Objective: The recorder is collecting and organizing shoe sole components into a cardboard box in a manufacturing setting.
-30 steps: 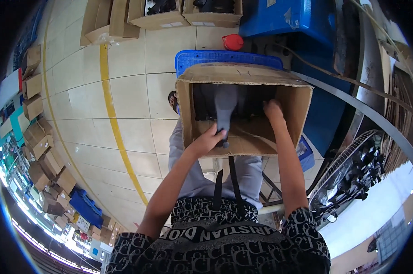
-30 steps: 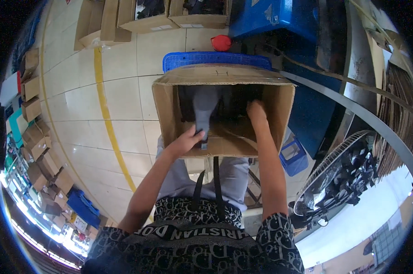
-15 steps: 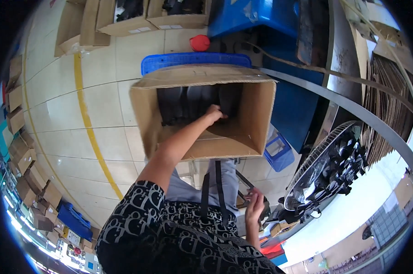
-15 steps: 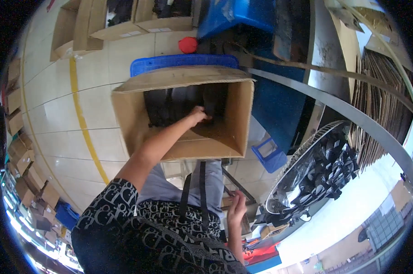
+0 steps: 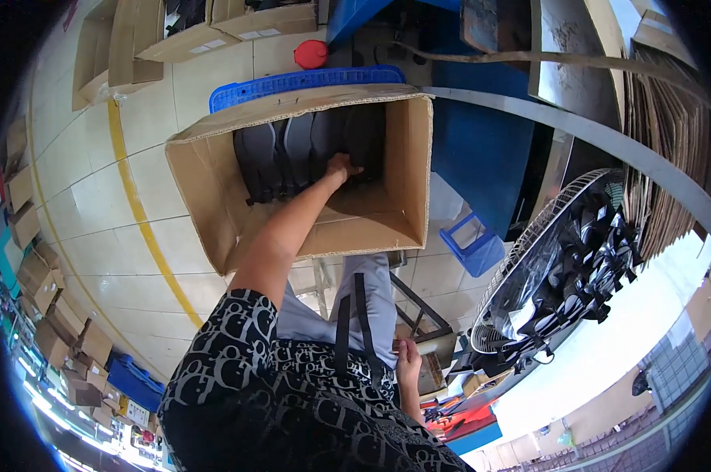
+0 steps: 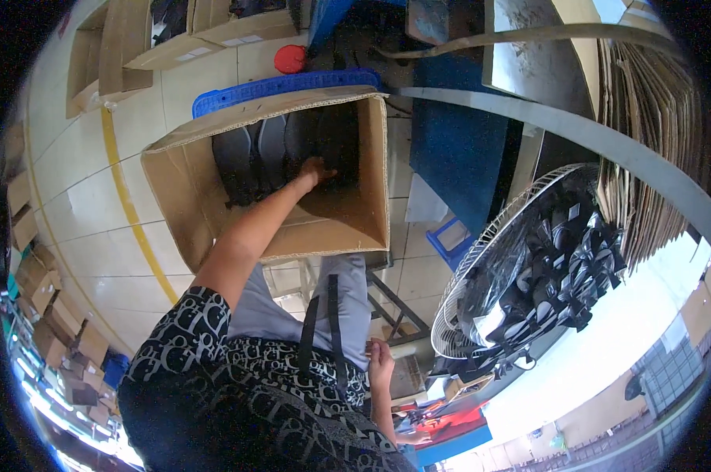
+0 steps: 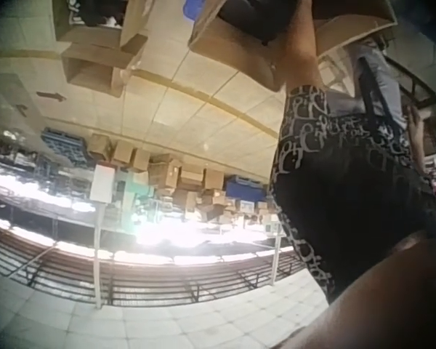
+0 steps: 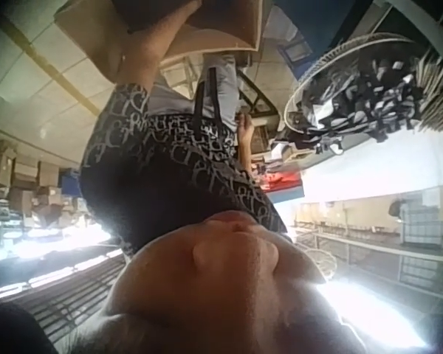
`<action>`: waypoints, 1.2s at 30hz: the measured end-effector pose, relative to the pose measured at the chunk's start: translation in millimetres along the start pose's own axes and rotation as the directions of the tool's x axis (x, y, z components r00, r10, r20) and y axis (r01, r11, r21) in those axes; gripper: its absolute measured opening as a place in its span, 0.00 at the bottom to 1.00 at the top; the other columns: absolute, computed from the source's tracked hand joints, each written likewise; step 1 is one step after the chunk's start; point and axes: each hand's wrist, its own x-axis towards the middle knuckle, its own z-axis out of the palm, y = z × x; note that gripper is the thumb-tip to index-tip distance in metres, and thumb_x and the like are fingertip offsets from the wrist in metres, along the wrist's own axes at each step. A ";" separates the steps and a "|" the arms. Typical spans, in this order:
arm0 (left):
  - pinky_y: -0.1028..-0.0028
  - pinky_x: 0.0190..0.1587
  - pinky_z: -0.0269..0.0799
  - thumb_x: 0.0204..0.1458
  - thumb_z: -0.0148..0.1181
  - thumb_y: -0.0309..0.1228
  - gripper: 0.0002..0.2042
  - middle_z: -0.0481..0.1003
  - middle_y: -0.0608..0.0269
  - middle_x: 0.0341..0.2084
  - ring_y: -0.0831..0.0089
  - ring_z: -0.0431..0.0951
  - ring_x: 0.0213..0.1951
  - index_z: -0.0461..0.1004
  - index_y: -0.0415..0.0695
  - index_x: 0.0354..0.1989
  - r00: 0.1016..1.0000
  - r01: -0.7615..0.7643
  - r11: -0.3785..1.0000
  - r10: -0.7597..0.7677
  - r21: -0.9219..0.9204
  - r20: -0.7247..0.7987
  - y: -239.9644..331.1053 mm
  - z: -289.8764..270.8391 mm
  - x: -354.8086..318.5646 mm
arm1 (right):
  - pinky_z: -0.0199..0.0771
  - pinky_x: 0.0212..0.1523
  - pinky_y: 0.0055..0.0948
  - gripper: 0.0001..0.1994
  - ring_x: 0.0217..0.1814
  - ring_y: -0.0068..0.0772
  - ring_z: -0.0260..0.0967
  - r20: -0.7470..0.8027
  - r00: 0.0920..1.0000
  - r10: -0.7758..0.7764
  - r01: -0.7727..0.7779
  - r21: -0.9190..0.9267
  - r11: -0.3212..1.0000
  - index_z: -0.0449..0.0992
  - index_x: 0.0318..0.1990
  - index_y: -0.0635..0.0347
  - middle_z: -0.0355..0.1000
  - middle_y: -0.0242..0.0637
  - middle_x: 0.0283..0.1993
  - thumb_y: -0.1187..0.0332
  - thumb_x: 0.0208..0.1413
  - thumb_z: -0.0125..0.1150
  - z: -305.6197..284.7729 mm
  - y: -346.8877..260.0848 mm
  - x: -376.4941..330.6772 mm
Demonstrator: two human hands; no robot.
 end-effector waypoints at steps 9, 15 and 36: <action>0.58 0.46 0.75 0.43 0.69 0.47 0.23 0.78 0.42 0.39 0.48 0.78 0.44 0.80 0.36 0.35 0.938 -0.276 0.768 0.347 0.578 -0.013 -1.1 -41.0 1.8 | 0.74 0.43 0.27 0.16 0.40 0.27 0.74 0.036 0.999 -0.008 0.000 0.219 0.976 0.74 0.48 0.68 0.78 0.39 0.40 0.61 0.68 0.48 8.5 16.1 -1.9; 0.64 0.41 0.73 0.52 0.59 0.41 0.17 0.79 0.46 0.30 0.57 0.81 0.37 0.78 0.36 0.34 0.958 -0.249 0.915 0.186 0.317 0.217 89.0 -105.8 -86.2 | 0.74 0.34 0.45 0.08 0.36 0.56 0.75 -0.193 0.867 -0.460 0.400 -0.284 0.872 0.73 0.41 0.59 0.74 0.51 0.34 0.66 0.58 0.56 -63.2 -113.8 -31.8; 0.75 0.42 0.73 0.60 0.54 0.33 0.13 0.79 0.57 0.41 0.71 0.79 0.41 0.75 0.37 0.47 0.968 0.200 0.950 -0.230 -0.242 -0.103 44.0 -238.4 -351.9 | 0.52 0.68 0.49 0.54 0.71 0.55 0.49 -0.342 0.723 -0.600 0.589 -0.149 0.794 0.53 0.67 0.59 0.53 0.52 0.68 0.43 0.34 0.76 -375.6 -115.2 96.0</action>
